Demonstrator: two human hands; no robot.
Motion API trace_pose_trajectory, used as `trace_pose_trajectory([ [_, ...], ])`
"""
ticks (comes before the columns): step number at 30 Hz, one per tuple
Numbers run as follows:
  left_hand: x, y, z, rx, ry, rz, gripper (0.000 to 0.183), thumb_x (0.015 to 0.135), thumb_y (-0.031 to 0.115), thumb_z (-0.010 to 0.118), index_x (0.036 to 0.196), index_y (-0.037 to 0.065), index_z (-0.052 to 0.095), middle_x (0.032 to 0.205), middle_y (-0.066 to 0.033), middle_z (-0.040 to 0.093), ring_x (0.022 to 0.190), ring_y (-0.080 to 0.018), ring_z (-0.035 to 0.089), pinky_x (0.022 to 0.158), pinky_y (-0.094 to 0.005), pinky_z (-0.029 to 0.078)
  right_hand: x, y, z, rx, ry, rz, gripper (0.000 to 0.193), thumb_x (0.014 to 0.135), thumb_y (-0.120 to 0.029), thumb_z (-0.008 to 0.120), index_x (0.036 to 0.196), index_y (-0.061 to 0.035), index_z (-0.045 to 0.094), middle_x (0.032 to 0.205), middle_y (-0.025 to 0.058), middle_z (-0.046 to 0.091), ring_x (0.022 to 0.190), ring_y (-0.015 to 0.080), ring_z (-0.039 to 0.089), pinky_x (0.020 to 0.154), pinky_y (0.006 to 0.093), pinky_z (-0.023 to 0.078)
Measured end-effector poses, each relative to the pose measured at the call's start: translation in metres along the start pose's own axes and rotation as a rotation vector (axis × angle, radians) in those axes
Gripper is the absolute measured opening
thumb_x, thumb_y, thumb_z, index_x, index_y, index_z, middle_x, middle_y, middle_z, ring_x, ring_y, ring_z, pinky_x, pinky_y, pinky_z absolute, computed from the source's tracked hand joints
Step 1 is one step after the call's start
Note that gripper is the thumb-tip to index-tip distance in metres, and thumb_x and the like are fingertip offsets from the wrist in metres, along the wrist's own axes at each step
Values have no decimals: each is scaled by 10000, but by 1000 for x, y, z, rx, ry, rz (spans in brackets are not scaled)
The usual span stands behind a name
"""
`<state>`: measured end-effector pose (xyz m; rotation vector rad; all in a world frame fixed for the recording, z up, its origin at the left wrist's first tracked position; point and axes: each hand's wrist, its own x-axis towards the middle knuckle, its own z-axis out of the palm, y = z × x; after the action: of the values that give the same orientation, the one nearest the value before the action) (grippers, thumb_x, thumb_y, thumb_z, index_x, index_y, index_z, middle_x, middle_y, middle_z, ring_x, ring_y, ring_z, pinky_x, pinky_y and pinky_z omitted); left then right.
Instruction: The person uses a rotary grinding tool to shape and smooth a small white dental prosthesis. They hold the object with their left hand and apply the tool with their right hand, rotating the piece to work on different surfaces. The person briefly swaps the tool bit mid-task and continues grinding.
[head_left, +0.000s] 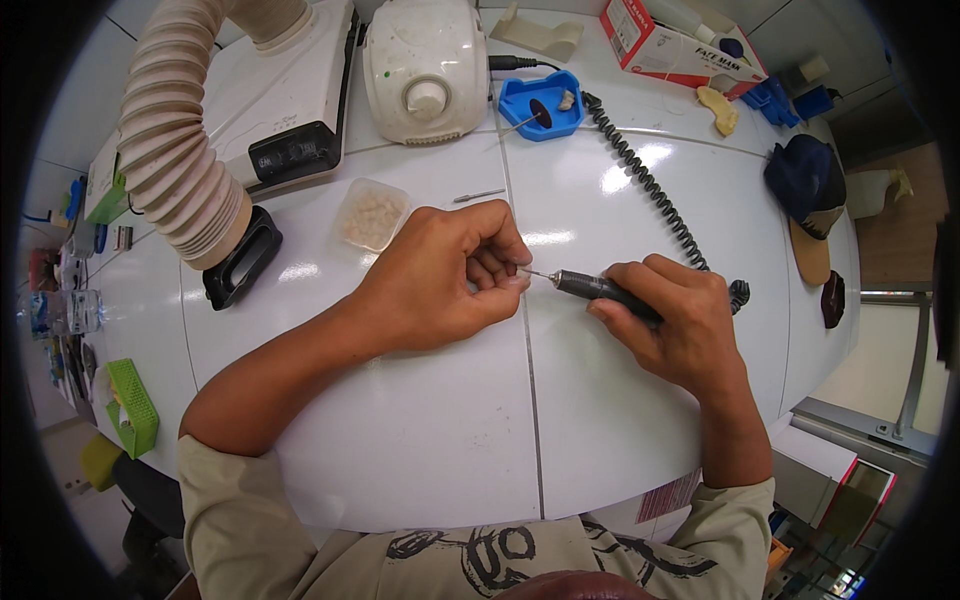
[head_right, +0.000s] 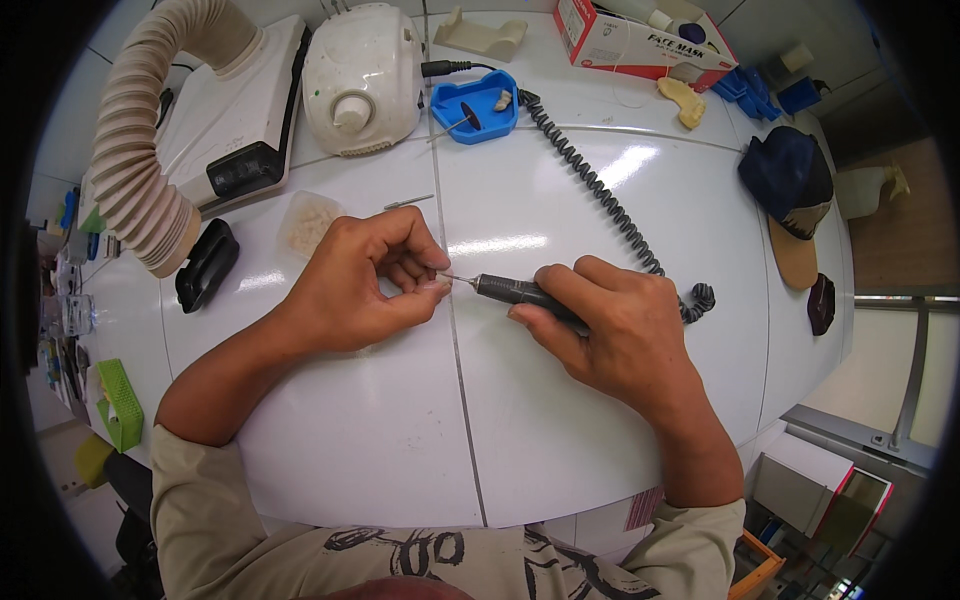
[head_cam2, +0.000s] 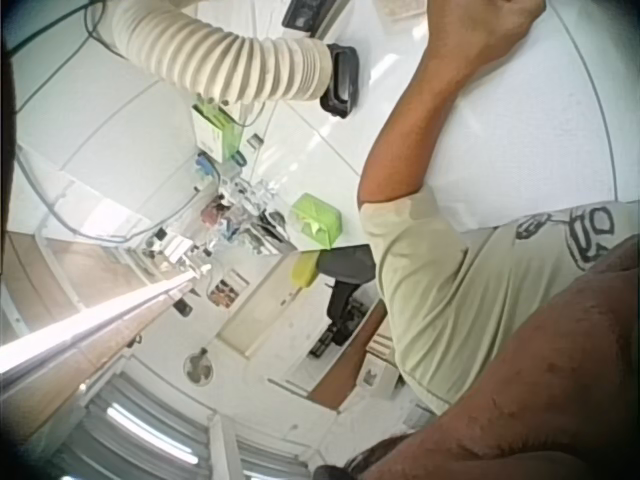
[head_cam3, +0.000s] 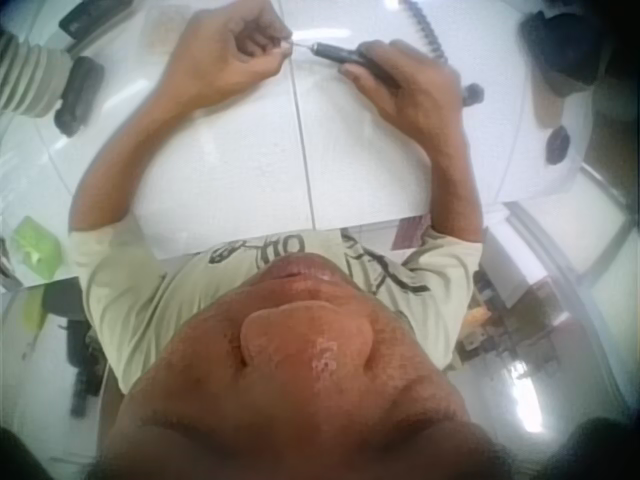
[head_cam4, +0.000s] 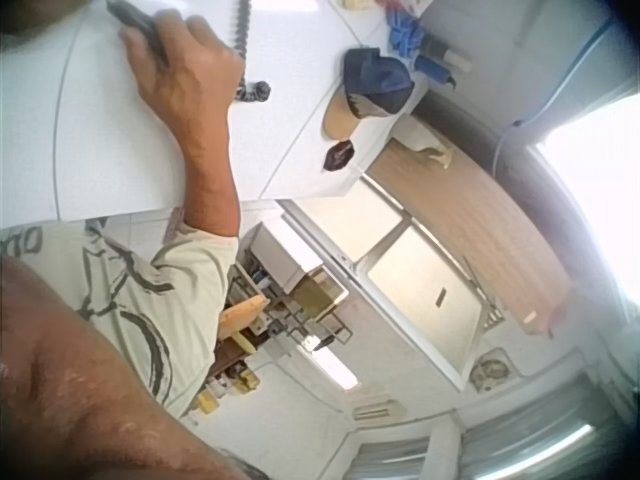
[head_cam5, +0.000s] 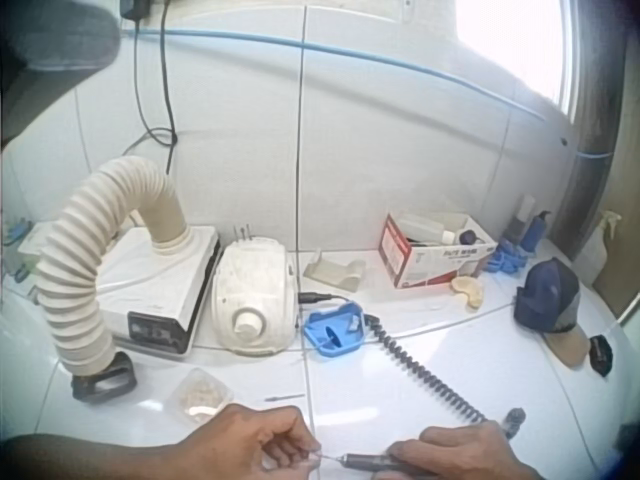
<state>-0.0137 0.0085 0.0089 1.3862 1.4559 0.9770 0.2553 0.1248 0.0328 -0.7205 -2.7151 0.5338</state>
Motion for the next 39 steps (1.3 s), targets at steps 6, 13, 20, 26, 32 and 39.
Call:
trace_pose_trajectory([
  [6, 0, 0, 0, 4, 1, 0, 184, 933, 66, 853, 1022, 2, 705, 919, -62, 774, 846, -115, 756, 750, -262, 618, 0, 0, -2, -9, -7, 6, 268, 918, -321, 936, 1002, -99, 810, 730, 34, 675, 554, 210, 634, 509, 374, 475],
  [13, -1, -1, 1, 8, 1, -2, 184, 931, 64, 855, 1029, 1, 712, 927, -59, 770, 848, -115, 750, 757, -259, 611, -1, 0, -1, -8, -14, 6, 269, 914, -316, 937, 1002, -98, 806, 730, 36, 673, 554, 215, 633, 512, 379, 477],
  [20, -1, -1, 1, -1, 8, 7, 194, 930, 62, 849, 1037, -18, 709, 919, -61, 752, 846, -110, 737, 753, -256, 603, -1, 3, 0, 0, 11, -10, 269, 915, -313, 937, 1001, -96, 802, 734, 37, 675, 550, 213, 629, 511, 379, 477],
  [26, -2, 0, 0, -1, 6, 14, 181, 934, 56, 836, 1040, -20, 710, 921, -64, 753, 838, -108, 729, 746, -255, 596, -1, 3, 0, 14, 8, 3, 272, 916, -314, 938, 1000, -90, 808, 736, 37, 682, 539, 204, 623, 504, 372, 469],
  [32, -2, 0, 1, 15, 14, 37, 173, 936, 59, 831, 1035, -19, 712, 917, -64, 755, 846, -109, 734, 743, -259, 591, -1, 3, 0, 7, 0, 1, 271, 919, -316, 937, 999, -90, 813, 734, 34, 683, 541, 197, 623, 502, 368, 465],
  [39, -2, -2, 1, 10, 10, 28, 169, 940, 62, 830, 1033, -15, 711, 921, -64, 758, 852, -112, 735, 741, -262, 588, -1, 2, 0, 5, 4, 0, 285, 916, -332, 940, 998, -91, 810, 732, 34, 682, 545, 199, 624, 503, 371, 464],
])
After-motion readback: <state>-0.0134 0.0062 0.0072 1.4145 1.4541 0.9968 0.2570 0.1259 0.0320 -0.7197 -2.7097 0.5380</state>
